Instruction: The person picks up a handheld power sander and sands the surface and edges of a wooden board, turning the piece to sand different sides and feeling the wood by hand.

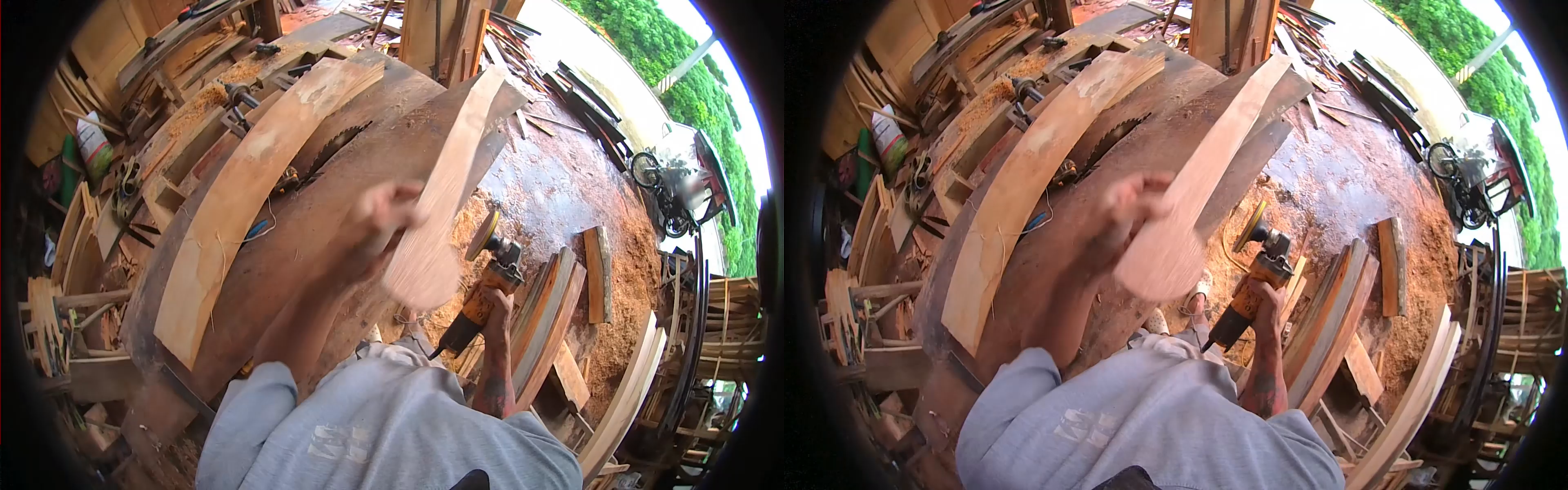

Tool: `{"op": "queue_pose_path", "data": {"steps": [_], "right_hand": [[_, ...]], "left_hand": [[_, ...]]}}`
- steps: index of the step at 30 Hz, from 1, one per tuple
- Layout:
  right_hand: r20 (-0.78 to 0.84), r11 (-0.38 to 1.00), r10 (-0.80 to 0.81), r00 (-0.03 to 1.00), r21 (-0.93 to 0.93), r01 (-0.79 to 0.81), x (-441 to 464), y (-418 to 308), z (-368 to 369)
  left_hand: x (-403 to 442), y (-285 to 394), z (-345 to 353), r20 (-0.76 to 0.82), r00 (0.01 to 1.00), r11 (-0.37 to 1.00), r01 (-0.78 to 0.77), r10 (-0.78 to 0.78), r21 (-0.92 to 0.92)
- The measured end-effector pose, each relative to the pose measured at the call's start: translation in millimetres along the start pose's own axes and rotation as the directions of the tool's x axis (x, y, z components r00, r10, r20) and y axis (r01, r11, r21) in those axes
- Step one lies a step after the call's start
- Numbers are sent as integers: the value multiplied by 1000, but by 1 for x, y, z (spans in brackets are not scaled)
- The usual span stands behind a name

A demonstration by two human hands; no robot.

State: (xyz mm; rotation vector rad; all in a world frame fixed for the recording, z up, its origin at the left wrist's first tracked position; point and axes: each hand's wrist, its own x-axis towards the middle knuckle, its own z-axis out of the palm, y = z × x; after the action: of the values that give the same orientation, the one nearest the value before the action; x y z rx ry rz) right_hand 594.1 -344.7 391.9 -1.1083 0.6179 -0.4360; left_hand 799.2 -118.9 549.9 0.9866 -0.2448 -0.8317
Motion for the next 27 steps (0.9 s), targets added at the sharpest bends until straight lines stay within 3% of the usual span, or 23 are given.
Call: {"op": "queue_pose_path", "data": {"steps": [1, 2, 3, 6, 9, 13, 16, 17, 19, 20, 23, 27], "right_hand": [[12, 1000, -16, 1000, 10, 16, -2, 1, -1], [19, 999, -30, 999, 24, 30, -4, 3, -1], [1, 999, -33, 999, 39, 33, -6, 4, -1], [-29, 1000, 19, 999, 25, -18, -9, 10, -8], [-60, 997, 67, 996, 38, -65, -14, 14, -9], [-78, 988, 135, 988, 85, -128, -10, 25, -14], [-59, 978, 193, 979, 88, -187, 3, 34, -23], [-50, 977, 200, 979, 84, -195, 8, 34, -24], [-39, 980, 193, 980, 64, -191, 20, 36, -25], [-8, 981, 187, 982, 59, -186, 23, 35, -28], [27, 976, 218, 976, 1, -218, 22, 21, -27], [53, 975, 221, 974, 8, -222, 20, 16, -25]], "left_hand": [[5, -33, -27, 3, 1000, 1000, 4, -4, 27], [1, -51, -42, -52, 992, 992, 116, -114, 46], [5, -77, -64, -48, 978, 978, 201, -204, -50], [18, -121, -101, -81, 954, 955, 293, -289, 41], [47, -139, -116, -135, 851, 812, 524, -507, 256], [116, -180, -143, -63, 895, 770, 414, -442, 486], [142, -177, -132, -254, 889, 664, 454, -381, 594], [146, -187, -131, -263, 887, 667, 459, -378, 588], [157, -210, -137, -174, 982, 853, 148, -69, 500], [160, -214, -132, -87, 996, 917, 24, 11, 399], [155, -168, -78, -59, 998, 962, 0, 17, 272], [172, -142, -47, -58, 997, 968, -41, 57, 247]]}}
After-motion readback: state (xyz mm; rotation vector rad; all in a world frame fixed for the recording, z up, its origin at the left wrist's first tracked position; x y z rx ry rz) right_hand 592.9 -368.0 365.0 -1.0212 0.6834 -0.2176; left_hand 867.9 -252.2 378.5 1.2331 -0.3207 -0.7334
